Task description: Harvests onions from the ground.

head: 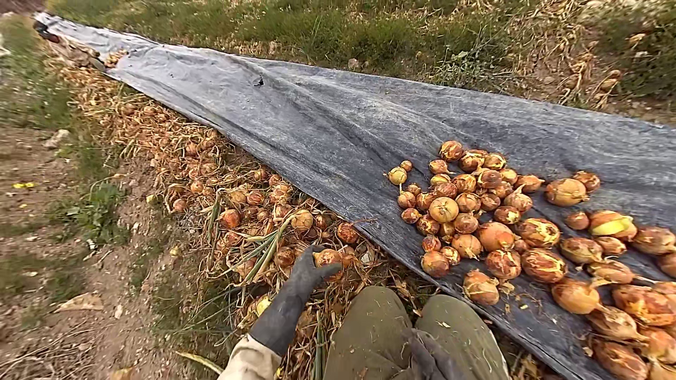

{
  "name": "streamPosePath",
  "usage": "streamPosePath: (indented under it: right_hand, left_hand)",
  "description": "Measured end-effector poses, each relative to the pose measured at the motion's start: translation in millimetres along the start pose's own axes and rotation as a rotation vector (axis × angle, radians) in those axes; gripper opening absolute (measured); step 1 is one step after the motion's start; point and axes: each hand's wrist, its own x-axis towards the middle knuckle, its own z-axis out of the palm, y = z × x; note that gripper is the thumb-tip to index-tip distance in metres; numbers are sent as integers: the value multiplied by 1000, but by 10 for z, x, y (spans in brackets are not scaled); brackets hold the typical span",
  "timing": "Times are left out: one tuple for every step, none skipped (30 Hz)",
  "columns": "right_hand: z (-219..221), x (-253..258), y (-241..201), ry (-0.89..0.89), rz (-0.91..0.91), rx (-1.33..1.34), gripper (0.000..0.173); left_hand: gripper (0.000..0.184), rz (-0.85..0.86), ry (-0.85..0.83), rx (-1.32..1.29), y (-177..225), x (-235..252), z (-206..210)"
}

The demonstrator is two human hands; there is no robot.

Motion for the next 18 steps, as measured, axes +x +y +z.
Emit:
streamPosePath:
  right_hand:
    - [30, 122, 4, 9, 22, -52, 49]
    - [62, 220, -66, 15, 29, -88, 49]
    - [108, 287, -152, 18, 11, -94, 48]
    - [167, 330, -230, 5, -20, -62, 49]
    - [248, 344, -292, -11, -56, 3, 56]
    - [351, 326, -339, -1, -104, 86, 62]
    - [455, 291, -376, 24, -165, 154, 68]
    - [553, 250, -403, 53, -233, 224, 71]
    - [633, 220, -412, 78, -296, 326, 68]
    - [690, 212, -412, 111, -335, 426, 59]
    - [700, 207, -408, 138, -342, 455, 53]
    - [677, 196, -392, 151, -328, 428, 50]
    - [621, 175, -354, 141, -324, 322, 50]
    - [543, 152, -307, 129, -355, 134, 52]
    - [474, 147, -262, 158, -431, -97, 54]
    - [419, 169, -226, 240, -555, -320, 55]
    - [360, 213, -209, 321, -705, -483, 54]
    - [297, 246, -217, 365, -823, -583, 56]
  left_hand:
    - [95, 33, 2, -232, 48, -231, -34]
    - [97, 71, 2, -418, 117, -453, -36]
    - [96, 114, 13, -561, 198, -670, -1]
    - [91, 153, 16, -665, 286, -891, 52]
    - [86, 179, 19, -724, 371, -1110, 115]
    - [82, 200, 30, -728, 444, -1311, 189]
    - [79, 215, 36, -691, 499, -1488, 259]
    - [80, 225, 37, -626, 536, -1650, 322]
    - [85, 237, 23, -567, 543, -1792, 372]
    - [91, 254, -1, -499, 515, -1901, 399]
    - [98, 288, -31, -398, 466, -1973, 394]
    - [103, 346, -58, -249, 405, -2005, 366]
    - [105, 406, -70, -99, 348, -2013, 342]
    - [103, 438, -80, -18, 307, -2021, 333]
    - [98, 422, -117, -10, 282, -2034, 329]
    - [89, 345, -187, -60, 286, -2051, 326]
    - [76, 213, -269, -155, 316, -2068, 333]
    - [61, 52, -332, -284, 355, -2075, 366]
